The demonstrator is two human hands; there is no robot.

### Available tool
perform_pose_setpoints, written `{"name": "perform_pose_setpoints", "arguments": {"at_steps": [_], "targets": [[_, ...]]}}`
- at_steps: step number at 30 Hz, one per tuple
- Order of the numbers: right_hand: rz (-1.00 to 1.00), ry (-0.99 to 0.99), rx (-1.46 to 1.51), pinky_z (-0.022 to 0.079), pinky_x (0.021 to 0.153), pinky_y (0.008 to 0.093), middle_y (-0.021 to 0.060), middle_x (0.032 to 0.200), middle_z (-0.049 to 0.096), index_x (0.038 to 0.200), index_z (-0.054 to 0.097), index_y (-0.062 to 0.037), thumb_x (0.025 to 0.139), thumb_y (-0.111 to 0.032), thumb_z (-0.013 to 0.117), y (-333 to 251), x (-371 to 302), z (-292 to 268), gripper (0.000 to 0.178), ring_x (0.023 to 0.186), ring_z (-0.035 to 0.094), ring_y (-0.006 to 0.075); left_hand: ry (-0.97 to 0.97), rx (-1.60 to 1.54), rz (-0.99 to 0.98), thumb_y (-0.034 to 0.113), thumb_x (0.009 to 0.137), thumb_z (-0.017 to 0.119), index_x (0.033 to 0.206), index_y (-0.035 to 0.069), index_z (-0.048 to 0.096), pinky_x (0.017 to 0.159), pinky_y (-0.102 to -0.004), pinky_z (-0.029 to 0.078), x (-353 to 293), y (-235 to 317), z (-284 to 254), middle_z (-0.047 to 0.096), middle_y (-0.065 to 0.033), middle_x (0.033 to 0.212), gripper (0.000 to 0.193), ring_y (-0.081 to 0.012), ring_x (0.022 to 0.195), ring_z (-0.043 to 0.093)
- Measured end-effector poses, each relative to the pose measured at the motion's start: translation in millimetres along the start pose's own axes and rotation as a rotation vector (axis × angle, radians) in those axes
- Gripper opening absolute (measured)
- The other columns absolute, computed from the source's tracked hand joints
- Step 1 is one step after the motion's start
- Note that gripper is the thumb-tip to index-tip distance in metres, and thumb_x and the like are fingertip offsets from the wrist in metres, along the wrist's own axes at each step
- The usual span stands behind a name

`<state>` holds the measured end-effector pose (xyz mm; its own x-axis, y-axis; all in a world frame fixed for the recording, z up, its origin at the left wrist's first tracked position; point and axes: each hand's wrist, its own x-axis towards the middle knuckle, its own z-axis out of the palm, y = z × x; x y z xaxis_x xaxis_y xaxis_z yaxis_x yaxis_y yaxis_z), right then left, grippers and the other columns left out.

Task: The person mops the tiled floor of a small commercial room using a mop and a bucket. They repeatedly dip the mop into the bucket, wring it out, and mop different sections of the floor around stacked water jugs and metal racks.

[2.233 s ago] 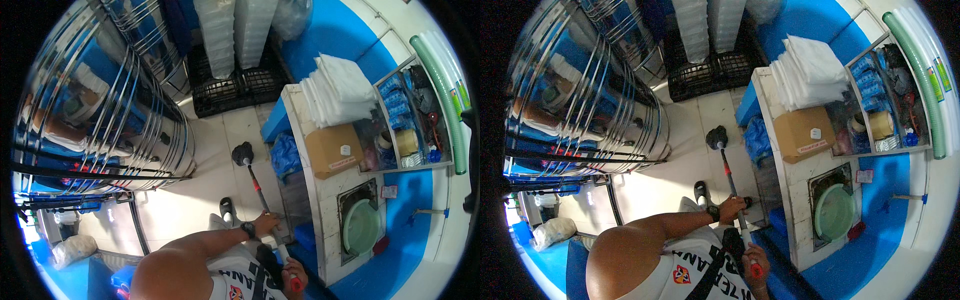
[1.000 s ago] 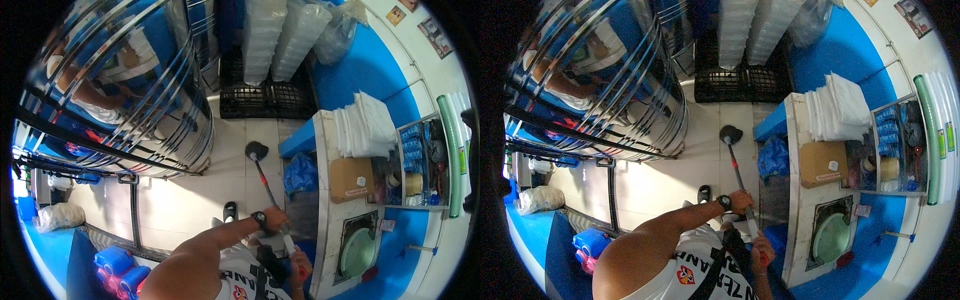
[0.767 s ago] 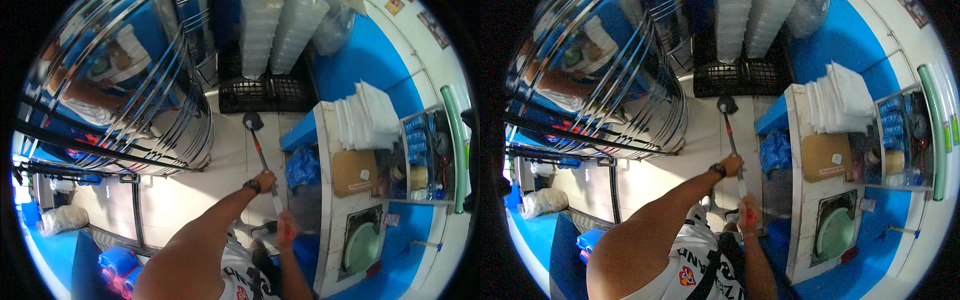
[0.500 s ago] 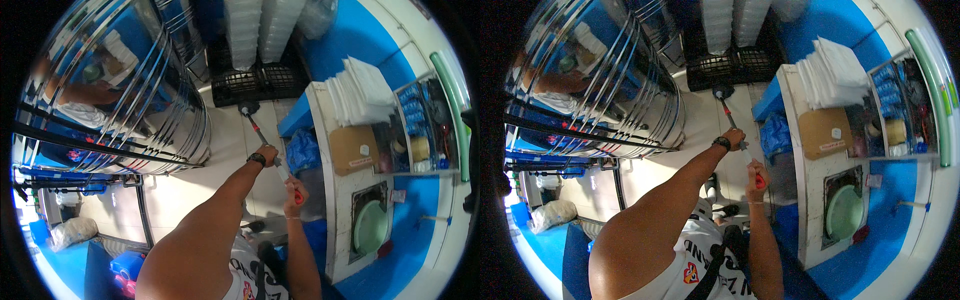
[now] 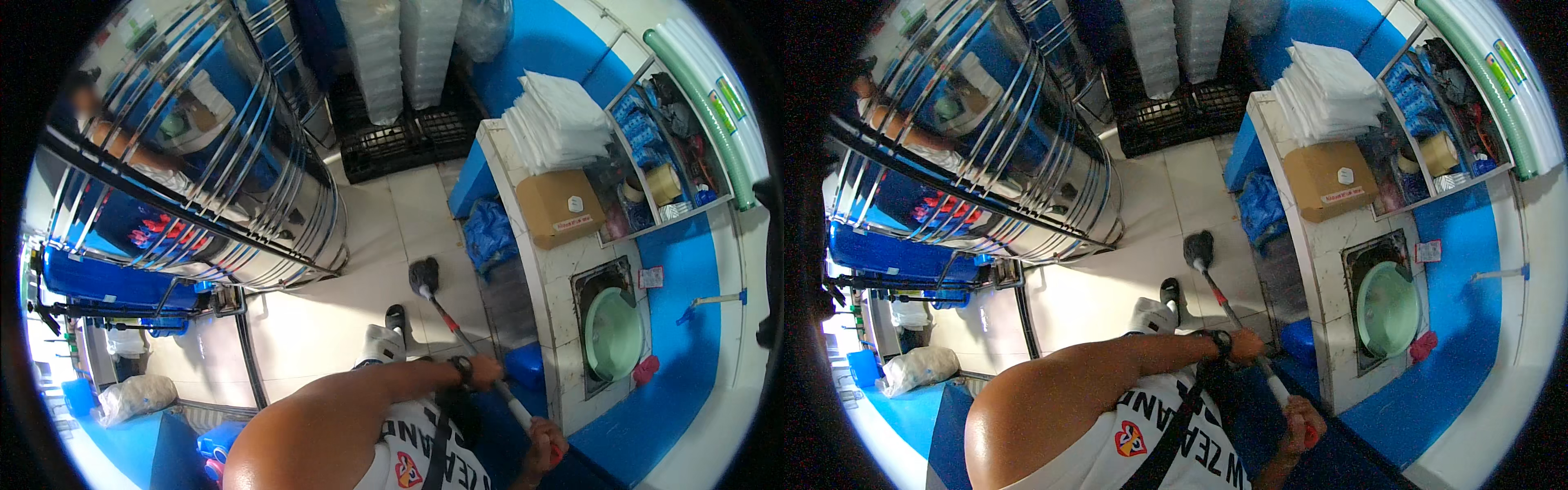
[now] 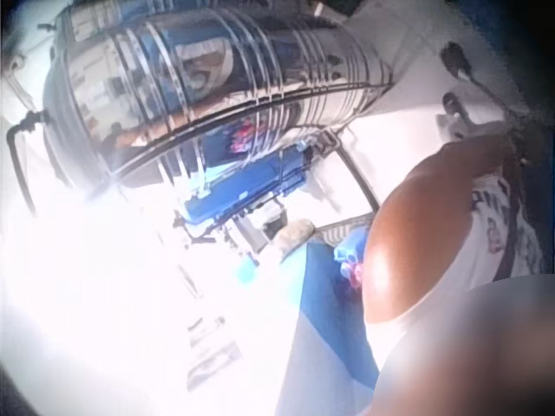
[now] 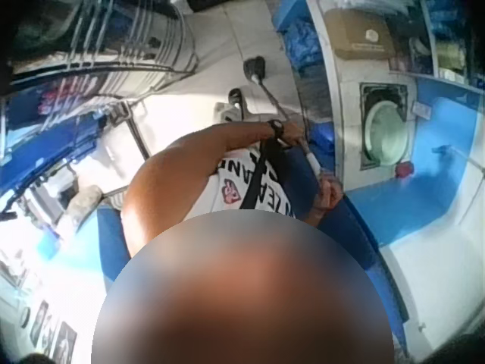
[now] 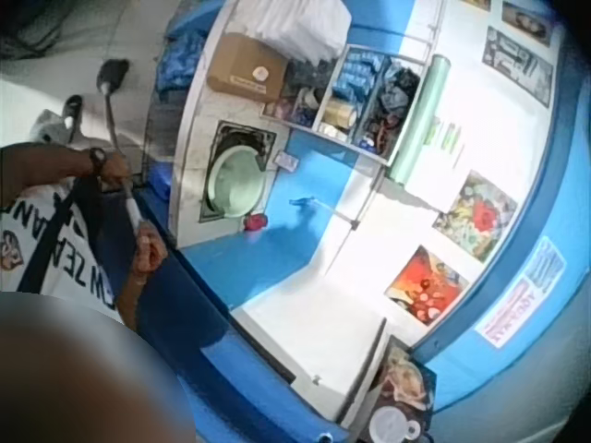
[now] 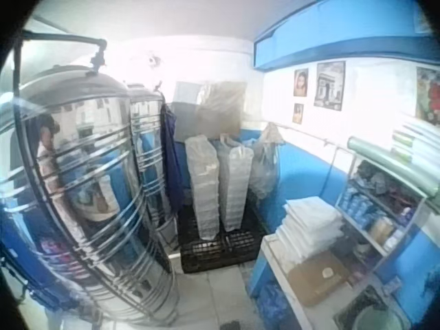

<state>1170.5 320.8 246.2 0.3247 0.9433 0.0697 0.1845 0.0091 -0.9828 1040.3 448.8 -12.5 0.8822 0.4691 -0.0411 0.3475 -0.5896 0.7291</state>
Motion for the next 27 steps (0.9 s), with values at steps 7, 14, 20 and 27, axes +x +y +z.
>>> {"name": "perform_pose_setpoints", "arguments": {"at_steps": [7,14,20,27], "targets": [[-0.06,0.032,0.172,0.051,0.088,0.0481,0.0101,0.075,0.059,0.073,0.055,-0.0027,0.09,-0.017,0.063,31.8,-17.8,8.4,0.023,0.075,0.058,0.0219,-0.237,0.007,-0.062,0.028,0.074,0.077,0.097,0.01,0.073,0.076,-0.0495,0.059,-8.4,-2.2,-12.7,0.073,-0.0137,0.096,0.03,-0.0349,0.091,0.071],[-0.128,0.013,0.144,0.053,0.094,0.0535,0.0115,0.08,0.063,0.079,0.056,-0.0034,0.096,-0.015,0.061,56.8,42.9,122.9,0.021,0.078,0.062,0.0254,-0.002,0.212,-0.031,0.027,0.076,0.073,0.093,0.016,0.075,0.092,-0.0461,0.051,-34.7,-127.1,-84.7,0.073,-0.0092,0.087,0.02,-0.0299,0.087,0.071],[-0.19,-0.09,0.015,0.052,0.095,0.0533,0.0117,0.078,0.061,0.075,0.053,-0.0026,0.097,-0.013,0.06,37.2,156.0,262.0,0.026,0.078,0.062,0.0241,0.169,0.09,-0.005,0.032,0.086,0.069,0.074,0.012,0.066,0.086,-0.0468,0.05,-34.3,-246.6,-206.9,0.067,-0.0109,0.074,0.023,-0.0326,0.078,0.067],[-0.222,-0.248,-0.044,0.052,0.091,0.054,0.0107,0.071,0.06,0.069,0.052,-0.0065,0.091,-0.015,0.066,-22.4,258.8,372.7,0.028,0.073,0.064,0.0265,0.197,-0.067,0.107,0.038,0.096,0.062,0.075,0.009,0.065,0.083,-0.0488,0.05,-37.1,-323.4,-330.1,0.065,-0.0128,0.072,0.036,-0.0349,0.077,0.065]]}}
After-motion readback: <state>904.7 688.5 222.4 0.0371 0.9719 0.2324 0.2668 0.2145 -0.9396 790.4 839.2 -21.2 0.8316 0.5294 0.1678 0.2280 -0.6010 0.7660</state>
